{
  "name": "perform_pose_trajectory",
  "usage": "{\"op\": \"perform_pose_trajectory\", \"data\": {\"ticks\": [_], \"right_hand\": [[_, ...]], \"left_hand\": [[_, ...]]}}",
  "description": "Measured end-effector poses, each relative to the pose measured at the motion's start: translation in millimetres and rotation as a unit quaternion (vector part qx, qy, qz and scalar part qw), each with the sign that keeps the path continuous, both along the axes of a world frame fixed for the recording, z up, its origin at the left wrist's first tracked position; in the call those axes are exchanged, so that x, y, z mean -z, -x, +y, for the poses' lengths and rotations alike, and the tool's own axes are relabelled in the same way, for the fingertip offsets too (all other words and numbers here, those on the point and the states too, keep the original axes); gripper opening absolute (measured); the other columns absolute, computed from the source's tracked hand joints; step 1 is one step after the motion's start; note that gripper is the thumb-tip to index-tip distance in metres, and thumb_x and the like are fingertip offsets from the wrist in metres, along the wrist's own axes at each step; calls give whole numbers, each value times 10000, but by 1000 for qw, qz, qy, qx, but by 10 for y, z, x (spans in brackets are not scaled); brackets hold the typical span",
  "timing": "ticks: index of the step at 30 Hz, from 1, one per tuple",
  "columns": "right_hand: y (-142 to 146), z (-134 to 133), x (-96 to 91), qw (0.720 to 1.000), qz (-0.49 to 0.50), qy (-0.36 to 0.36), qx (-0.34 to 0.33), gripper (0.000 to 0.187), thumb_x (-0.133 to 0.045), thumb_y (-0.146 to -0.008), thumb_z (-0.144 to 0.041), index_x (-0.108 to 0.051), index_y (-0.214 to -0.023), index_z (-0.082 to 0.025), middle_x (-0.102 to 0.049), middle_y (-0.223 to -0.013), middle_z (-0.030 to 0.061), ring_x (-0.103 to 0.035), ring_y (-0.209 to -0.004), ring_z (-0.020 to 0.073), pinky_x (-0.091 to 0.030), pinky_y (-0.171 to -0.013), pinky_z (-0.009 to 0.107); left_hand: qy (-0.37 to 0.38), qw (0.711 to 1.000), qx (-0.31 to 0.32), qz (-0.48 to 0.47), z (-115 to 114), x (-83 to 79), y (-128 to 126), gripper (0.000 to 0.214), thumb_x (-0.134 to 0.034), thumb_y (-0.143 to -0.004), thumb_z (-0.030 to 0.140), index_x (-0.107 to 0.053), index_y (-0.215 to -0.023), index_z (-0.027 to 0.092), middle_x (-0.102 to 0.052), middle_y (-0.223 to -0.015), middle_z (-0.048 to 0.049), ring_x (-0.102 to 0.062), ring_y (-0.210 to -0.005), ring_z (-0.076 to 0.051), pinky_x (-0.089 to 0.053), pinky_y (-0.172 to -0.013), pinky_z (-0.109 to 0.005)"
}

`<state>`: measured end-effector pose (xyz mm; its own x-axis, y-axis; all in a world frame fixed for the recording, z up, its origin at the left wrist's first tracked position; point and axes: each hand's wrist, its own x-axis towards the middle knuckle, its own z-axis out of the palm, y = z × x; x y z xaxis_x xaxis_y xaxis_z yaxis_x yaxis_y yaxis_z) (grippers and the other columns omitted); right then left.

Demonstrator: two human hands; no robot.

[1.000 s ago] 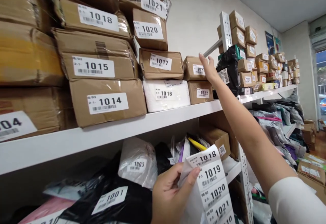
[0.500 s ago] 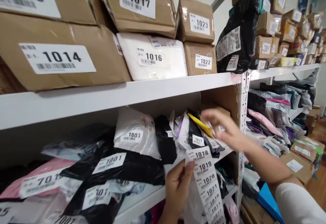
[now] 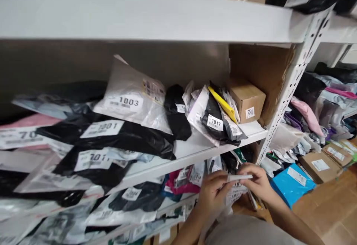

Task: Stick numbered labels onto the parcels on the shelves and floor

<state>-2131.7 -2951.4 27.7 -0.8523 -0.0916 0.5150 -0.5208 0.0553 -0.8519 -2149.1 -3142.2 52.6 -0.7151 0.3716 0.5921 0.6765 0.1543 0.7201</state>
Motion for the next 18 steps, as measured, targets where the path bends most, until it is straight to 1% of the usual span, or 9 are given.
{"op": "perform_pose_trajectory", "data": {"ticks": [3,5,6,8,10,12,14,16,18], "right_hand": [[-99,253,409,994,-104,0,-33,301,-735,-847,-501,-717,-724,-227,-666,-719,57,-623,-688,197,-512,-629,312],[-115,436,637,977,-201,21,-63,335,-729,-833,-557,-729,-783,-226,-653,-693,48,-633,-677,205,-537,-642,327],[-107,528,727,966,-244,36,-76,355,-723,-831,-579,-733,-825,-224,-644,-674,38,-635,-669,205,-550,-661,336],[-58,706,860,947,-300,55,-98,381,-728,-824,-594,-736,-887,-218,-654,-681,31,-640,-672,199,-563,-714,354],[27,859,946,936,-327,54,-118,398,-738,-817,-594,-737,-926,-211,-695,-758,44,-637,-688,189,-554,-728,348],[130,970,1022,925,-350,34,-143,419,-717,-831,-603,-734,-954,-202,-713,-816,50,-625,-695,177,-531,-707,328],[229,1032,1130,912,-371,2,-173,423,-706,-838,-598,-724,-948,-190,-700,-815,41,-606,-705,167,-504,-692,310],[307,1041,1290,900,-389,-21,-194,401,-737,-809,-568,-707,-915,-182,-674,-789,23,-578,-700,154,-475,-678,293],[363,994,1498,889,-410,-26,-204,381,-767,-762,-538,-685,-865,-180,-634,-730,-3,-535,-659,132,-441,-644,276]], "left_hand": [[79,992,30,-97,156,429,-50,422,-525,-971,372,-715,-638,195,-703,-629,-56,-657,-598,-176,-503,-607,-264],[112,978,9,-178,238,713,-38,440,-460,-975,374,-724,-671,197,-737,-692,-69,-694,-656,-199,-523,-650,-287],[119,969,-22,-217,261,850,-19,416,-445,-968,365,-743,-730,199,-761,-747,-73,-714,-700,-213,-537,-679,-300],[122,946,-118,-276,263,1096,34,342,-457,-935,339,-761,-857,202,-794,-859,-81,-743,-795,-237,-565,-735,-326],[130,922,-216,-292,226,1268,90,297,-477,-910,308,-753,-936,202,-804,-955,-90,-752,-877,-252,-582,-786,-347],[170,904,-286,-270,194,1337,148,282,-485,-911,273,-743,-998,200,-799,-1025,-99,-749,-940,-258,-584,-837,-363],[265,881,-316,-231,203,1308,233,307,-467,-938,242,-736,-1075,189,-791,-1050,-113,-741,-937,-268,-585,-829,-380],[366,856,-311,-194,264,1227,376,334,-453,-948,200,-735,-1125,173,-775,-1084,-143,-719,-963,-296,-577,-831,-419],[429,849,-264,-163,361,1161,582,315,-489,-917,144,-763,-1067,180,-758,-1109,-160,-675,-1057,-329,-546,-901,-468]]}}
